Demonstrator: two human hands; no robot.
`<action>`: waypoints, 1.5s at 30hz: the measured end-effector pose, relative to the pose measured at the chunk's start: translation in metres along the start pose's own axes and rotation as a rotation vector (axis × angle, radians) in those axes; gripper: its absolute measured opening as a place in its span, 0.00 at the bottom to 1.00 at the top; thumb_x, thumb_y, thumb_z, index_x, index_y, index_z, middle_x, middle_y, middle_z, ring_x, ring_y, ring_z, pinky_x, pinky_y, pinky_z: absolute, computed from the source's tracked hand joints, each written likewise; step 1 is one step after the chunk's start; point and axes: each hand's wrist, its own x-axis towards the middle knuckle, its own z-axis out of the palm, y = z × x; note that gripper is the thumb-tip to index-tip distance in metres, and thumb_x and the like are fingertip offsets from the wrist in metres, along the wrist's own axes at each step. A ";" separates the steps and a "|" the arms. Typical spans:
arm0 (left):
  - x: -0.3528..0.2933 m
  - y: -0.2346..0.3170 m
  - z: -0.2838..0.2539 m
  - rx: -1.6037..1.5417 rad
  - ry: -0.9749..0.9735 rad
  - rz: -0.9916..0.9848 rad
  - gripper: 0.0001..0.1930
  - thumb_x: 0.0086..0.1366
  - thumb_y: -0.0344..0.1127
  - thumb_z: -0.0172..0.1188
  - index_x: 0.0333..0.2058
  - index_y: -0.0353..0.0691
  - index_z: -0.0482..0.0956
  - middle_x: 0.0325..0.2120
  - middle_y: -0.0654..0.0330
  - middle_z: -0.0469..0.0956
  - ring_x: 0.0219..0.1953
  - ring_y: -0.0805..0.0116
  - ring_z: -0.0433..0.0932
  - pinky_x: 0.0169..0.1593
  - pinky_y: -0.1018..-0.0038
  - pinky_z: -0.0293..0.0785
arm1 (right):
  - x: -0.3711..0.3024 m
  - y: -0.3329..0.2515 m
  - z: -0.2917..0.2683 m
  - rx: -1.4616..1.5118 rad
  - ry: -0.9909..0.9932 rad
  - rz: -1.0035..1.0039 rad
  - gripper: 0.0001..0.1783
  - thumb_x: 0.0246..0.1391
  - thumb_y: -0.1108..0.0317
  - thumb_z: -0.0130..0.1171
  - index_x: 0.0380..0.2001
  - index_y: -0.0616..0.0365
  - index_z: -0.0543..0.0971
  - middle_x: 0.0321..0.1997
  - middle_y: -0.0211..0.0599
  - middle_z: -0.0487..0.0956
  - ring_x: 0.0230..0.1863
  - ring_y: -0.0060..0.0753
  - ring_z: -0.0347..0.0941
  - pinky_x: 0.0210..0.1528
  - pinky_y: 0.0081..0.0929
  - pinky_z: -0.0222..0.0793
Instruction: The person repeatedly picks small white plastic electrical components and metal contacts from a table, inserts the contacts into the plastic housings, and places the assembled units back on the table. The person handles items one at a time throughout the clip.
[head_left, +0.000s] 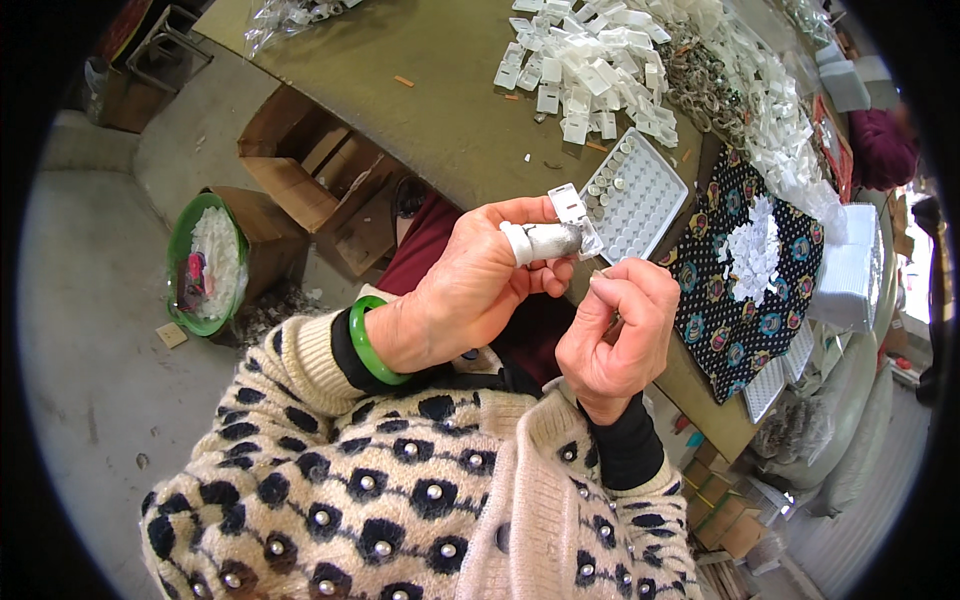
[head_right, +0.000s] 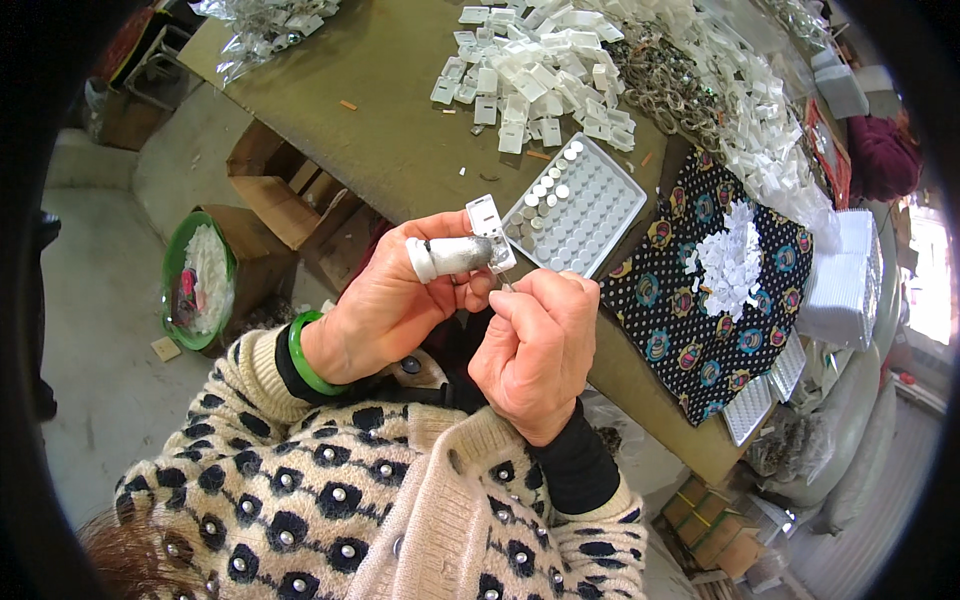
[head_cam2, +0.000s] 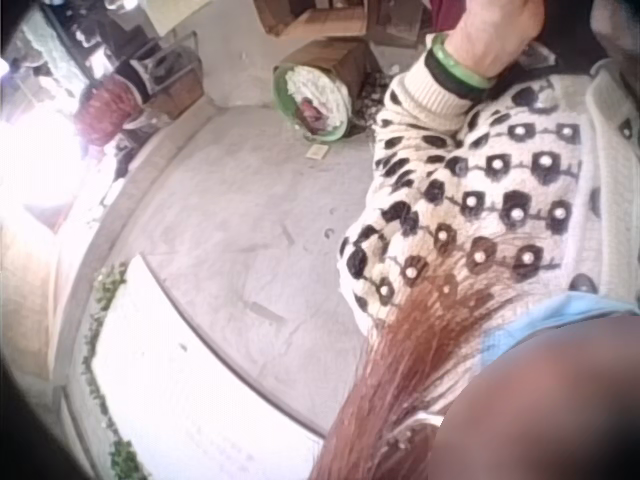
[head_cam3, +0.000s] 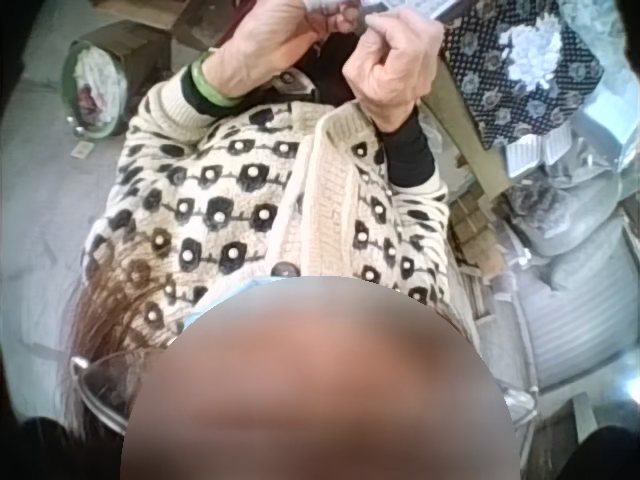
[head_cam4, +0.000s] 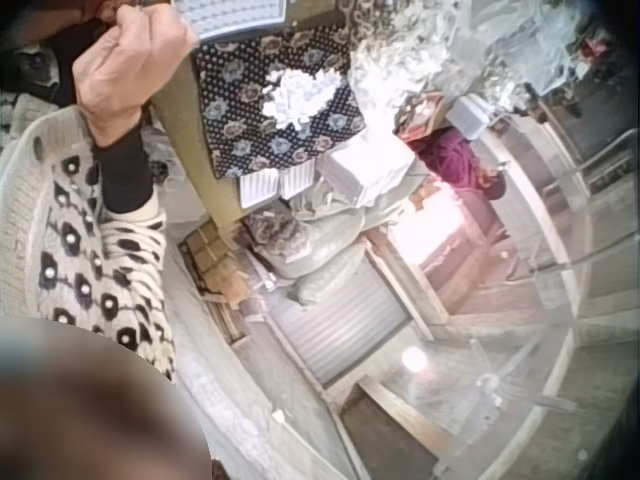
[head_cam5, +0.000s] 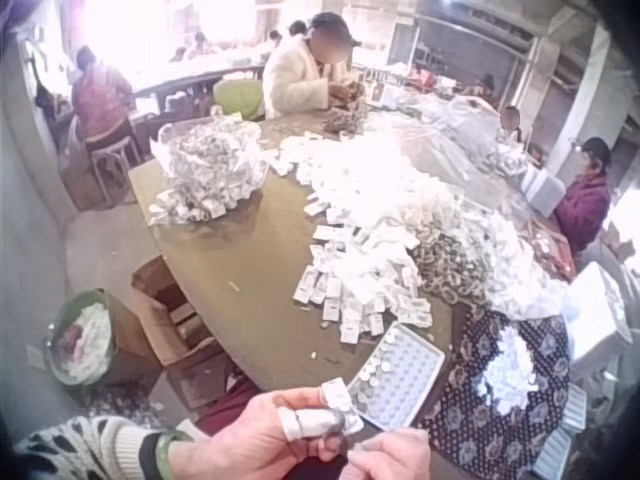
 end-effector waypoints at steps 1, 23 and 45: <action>-0.001 0.000 0.000 -0.008 0.009 0.008 0.14 0.64 0.29 0.61 0.47 0.33 0.76 0.33 0.59 0.79 0.32 0.73 0.77 0.37 0.77 0.76 | 0.000 -0.001 0.001 0.025 -0.010 0.080 0.07 0.54 0.84 0.57 0.35 0.63 0.73 0.37 0.41 0.74 0.33 0.30 0.71 0.37 0.22 0.69; -0.016 0.004 0.004 0.416 0.026 0.336 0.10 0.62 0.23 0.62 0.43 0.30 0.76 0.33 0.59 0.79 0.33 0.73 0.80 0.39 0.77 0.79 | 0.013 -0.024 -0.001 1.210 -0.038 1.095 0.16 0.57 0.73 0.55 0.48 0.68 0.70 0.45 0.40 0.76 0.44 0.25 0.72 0.52 0.26 0.68; -0.019 0.010 -0.001 0.272 0.059 -0.054 0.11 0.63 0.23 0.59 0.44 0.28 0.74 0.31 0.59 0.75 0.33 0.70 0.81 0.37 0.65 0.85 | 0.030 0.079 0.021 -0.423 -0.291 0.148 0.07 0.50 0.76 0.63 0.34 0.60 0.78 0.32 0.39 0.74 0.34 0.44 0.73 0.37 0.39 0.67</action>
